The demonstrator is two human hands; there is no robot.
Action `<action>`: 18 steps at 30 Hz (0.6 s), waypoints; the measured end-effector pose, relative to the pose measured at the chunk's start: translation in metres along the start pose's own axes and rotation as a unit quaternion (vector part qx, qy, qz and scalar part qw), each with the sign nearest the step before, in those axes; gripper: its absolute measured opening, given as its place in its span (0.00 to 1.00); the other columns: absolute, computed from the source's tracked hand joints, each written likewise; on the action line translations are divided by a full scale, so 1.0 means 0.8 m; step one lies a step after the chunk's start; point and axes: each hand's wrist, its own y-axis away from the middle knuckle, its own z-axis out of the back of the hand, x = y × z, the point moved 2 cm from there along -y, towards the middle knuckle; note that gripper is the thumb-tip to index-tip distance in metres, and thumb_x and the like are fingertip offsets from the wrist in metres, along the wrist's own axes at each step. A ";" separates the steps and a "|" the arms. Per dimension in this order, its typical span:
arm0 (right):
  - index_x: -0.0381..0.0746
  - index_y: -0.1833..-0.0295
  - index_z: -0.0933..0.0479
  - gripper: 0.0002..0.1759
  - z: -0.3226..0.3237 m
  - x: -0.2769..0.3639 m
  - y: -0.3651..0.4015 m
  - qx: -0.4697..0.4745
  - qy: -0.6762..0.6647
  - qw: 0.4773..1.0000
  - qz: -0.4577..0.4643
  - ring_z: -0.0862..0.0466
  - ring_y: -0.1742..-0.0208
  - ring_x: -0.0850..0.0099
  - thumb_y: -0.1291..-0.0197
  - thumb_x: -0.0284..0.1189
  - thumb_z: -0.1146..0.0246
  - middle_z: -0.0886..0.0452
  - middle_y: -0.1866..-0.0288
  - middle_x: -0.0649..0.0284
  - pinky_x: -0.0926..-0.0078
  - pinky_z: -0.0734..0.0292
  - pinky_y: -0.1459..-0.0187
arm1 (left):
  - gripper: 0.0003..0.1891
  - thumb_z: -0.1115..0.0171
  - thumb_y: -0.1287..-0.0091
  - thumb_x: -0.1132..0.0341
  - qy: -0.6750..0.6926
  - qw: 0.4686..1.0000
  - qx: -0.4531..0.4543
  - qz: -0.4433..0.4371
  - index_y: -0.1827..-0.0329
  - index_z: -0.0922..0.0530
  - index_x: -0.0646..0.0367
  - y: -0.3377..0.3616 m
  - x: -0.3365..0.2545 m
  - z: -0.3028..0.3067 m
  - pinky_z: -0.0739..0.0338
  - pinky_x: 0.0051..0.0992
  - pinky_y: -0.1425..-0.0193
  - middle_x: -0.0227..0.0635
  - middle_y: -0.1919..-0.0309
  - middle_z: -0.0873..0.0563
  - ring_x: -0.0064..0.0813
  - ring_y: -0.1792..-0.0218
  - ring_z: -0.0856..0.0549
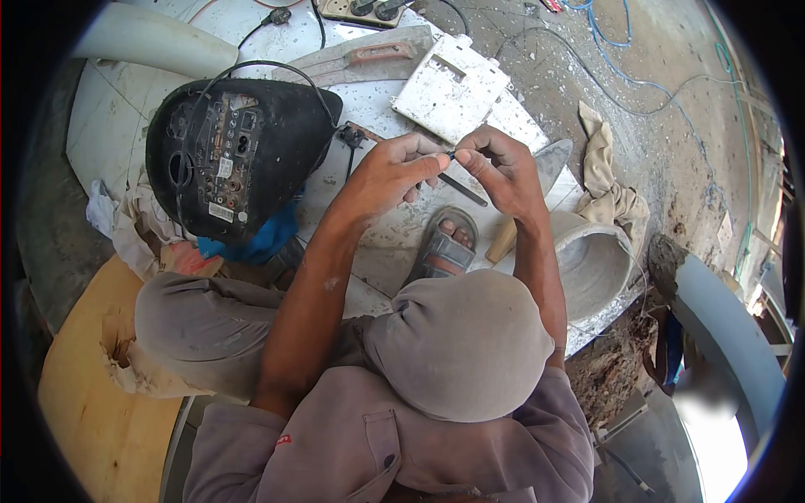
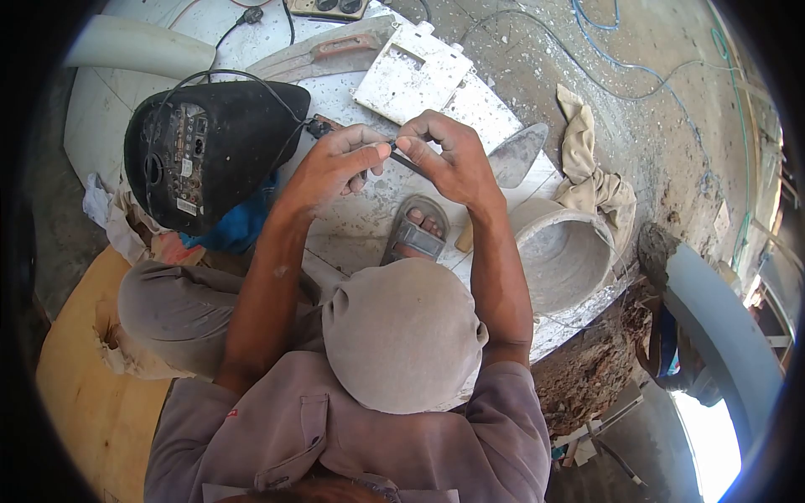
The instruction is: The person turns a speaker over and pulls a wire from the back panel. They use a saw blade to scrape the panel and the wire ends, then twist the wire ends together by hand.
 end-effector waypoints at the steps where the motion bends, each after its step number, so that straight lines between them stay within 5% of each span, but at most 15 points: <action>1: 0.36 0.61 0.20 0.10 -0.003 -0.002 0.001 -0.019 -0.015 1.000 0.009 0.21 0.64 0.75 0.39 0.34 0.34 0.19 0.67 0.65 0.75 0.27 0.60 | 0.16 0.37 0.35 0.57 0.010 1.000 -0.003 -0.003 0.56 0.20 0.63 0.000 0.000 0.001 0.33 0.18 0.74 0.30 0.72 0.20 0.17 0.77 0.27; 7: 0.36 0.61 0.21 0.09 -0.032 -0.009 0.011 -0.137 -0.189 0.972 -0.040 0.23 0.63 0.81 0.39 0.31 0.33 0.19 0.65 0.67 0.81 0.27 0.60 | 0.18 0.38 0.34 0.56 0.022 0.999 0.001 -0.037 0.52 0.22 0.62 -0.001 0.000 0.000 0.40 0.14 0.78 0.29 0.71 0.21 0.13 0.78 0.29; 14: 0.35 0.59 0.23 0.09 -0.043 -0.013 0.013 -0.154 -0.395 0.905 -0.028 0.22 0.62 0.79 0.40 0.28 0.32 0.19 0.63 0.64 0.80 0.26 0.58 | 0.16 0.36 0.36 0.60 0.064 0.996 -0.007 -0.069 0.53 0.21 0.64 0.001 0.001 -0.009 0.34 0.16 0.74 0.28 0.71 0.20 0.14 0.76 0.28; 16: 0.36 0.59 0.24 0.08 -0.046 -0.009 0.012 -0.156 -0.436 0.885 -0.038 0.28 0.69 0.80 0.41 0.26 0.33 0.21 0.64 0.65 0.82 0.33 0.67 | 0.16 0.36 0.36 0.61 0.054 0.993 -0.015 -0.103 0.53 0.22 0.65 -0.001 0.001 -0.008 0.35 0.15 0.75 0.28 0.71 0.20 0.13 0.75 0.28; 18: 0.35 0.57 0.24 0.09 -0.045 -0.010 0.013 -0.147 -0.430 0.890 -0.036 0.27 0.68 0.79 0.40 0.26 0.33 0.21 0.63 0.65 0.82 0.32 0.65 | 0.15 0.36 0.35 0.62 0.056 0.992 -0.018 -0.109 0.53 0.22 0.65 0.000 0.000 -0.008 0.35 0.16 0.75 0.28 0.71 0.20 0.12 0.75 0.28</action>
